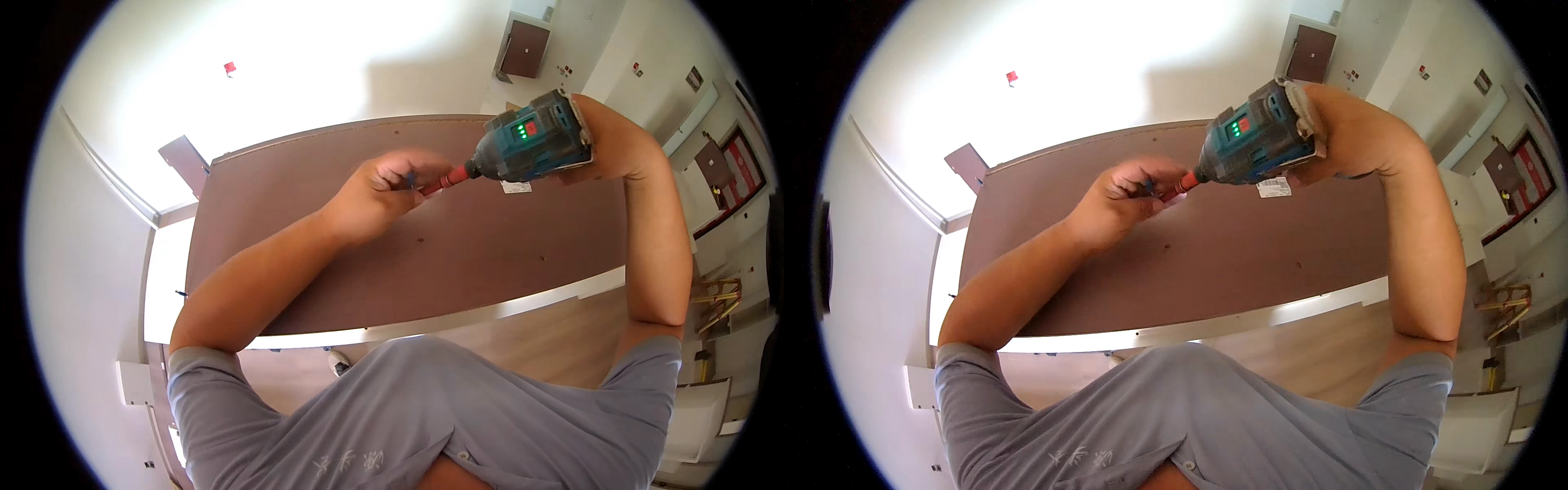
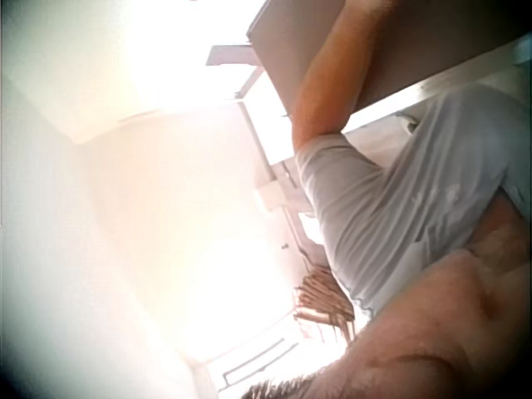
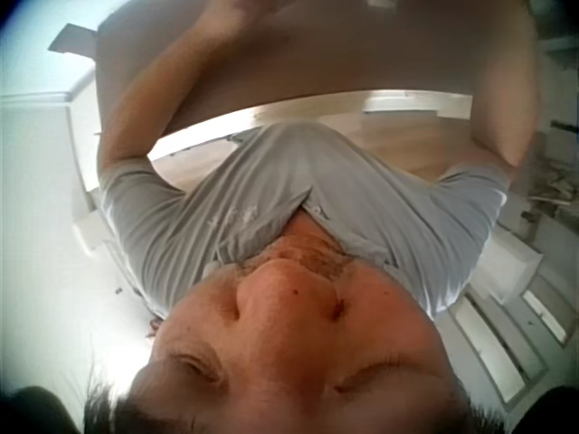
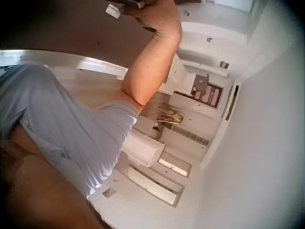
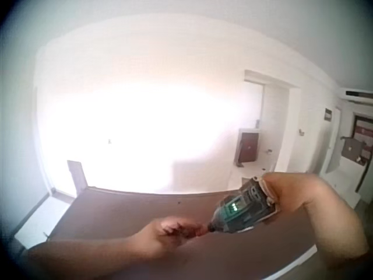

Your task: The person assembles a cabinet by using an electric drill to drive screws into wood panels, then uses a screwdriver to secure hardware and internal supports.

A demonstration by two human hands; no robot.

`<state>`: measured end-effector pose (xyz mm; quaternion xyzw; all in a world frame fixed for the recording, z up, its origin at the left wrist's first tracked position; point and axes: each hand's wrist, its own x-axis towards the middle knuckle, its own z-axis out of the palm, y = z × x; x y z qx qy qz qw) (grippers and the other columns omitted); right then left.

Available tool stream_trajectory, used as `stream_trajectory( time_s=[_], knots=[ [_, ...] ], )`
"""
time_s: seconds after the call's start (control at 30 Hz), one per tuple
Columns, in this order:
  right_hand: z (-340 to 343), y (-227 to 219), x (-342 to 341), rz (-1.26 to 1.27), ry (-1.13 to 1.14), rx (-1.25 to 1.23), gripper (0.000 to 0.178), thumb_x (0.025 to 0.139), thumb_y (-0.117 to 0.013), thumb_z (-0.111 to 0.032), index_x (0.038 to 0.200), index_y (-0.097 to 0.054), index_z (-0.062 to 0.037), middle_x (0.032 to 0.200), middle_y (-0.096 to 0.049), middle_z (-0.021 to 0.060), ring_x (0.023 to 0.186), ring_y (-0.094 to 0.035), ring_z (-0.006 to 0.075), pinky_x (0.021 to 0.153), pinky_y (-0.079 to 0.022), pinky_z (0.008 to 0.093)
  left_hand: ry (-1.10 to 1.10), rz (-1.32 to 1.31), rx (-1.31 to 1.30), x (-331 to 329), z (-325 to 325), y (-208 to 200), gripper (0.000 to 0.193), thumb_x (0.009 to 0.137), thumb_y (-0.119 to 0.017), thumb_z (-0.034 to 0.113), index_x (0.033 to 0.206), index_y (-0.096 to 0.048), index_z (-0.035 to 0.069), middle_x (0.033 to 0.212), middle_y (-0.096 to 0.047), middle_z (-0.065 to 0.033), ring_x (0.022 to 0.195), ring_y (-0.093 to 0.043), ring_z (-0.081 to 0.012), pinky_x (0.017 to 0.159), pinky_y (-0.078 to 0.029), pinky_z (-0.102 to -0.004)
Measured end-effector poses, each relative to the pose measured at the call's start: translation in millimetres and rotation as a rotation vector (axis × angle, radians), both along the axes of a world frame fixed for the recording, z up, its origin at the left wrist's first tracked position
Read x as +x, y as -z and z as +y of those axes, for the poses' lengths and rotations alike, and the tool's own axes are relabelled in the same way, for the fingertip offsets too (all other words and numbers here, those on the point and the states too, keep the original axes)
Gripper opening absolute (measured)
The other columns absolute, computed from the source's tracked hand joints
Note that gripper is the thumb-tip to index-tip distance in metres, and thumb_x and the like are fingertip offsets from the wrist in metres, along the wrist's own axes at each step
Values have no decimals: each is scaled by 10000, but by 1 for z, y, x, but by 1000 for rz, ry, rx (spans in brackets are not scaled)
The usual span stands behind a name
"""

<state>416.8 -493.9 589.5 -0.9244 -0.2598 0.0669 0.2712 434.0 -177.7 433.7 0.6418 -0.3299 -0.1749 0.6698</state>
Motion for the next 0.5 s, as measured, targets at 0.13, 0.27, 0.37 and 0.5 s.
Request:
stream_trajectory(
  time_s=[0.13, 0.27, 0.37, 0.5],
  knots=[
    [16, 2, 4, 51, -48, -63, 572, 589, -889, 47, 1111, -668, -38, 1001, -734, 56, 955, -676, 201, 885, -546, 365, 127, 13, 50, 11, 11, 6, 470, 972, -450, -145, 1394, -558, 30, 1379, -632, -115, 1325, -579, -243, 1118, -449, -348],
    [43, -1, 13, 186, -117, -181, 499, 597, -859, 37, 1061, -686, -21, 942, -743, 65, 887, -685, 206, 836, -551, 358, -126, -190, 172, 55, 44, 16, 473, 979, -473, -118, 1427, -525, 22, 1367, -633, -128, 1307, -590, -248, 1100, -466, -349],
    [63, -12, 15, 313, -138, -153, 466, 610, -845, 7, 1050, -694, -20, 928, -747, 85, 839, -686, 208, 788, -548, 350, -388, -134, 270, 73, 53, 24, 475, 1000, -481, -94, 1461, -482, 18, 1375, -617, -151, 1289, -599, -256, 1082, -490, -358],
    [100, -27, 13, 191, -169, -360, 382, 631, -804, -19, 1000, -707, -12, 870, -738, 107, 771, -683, 214, 736, -539, 341, -442, -31, 143, 80, 56, 29, 446, 1030, -507, -42, 1469, -464, 18, 1357, -607, -151, 1258, -616, -259, 1052, -522, -363]
  ],
)
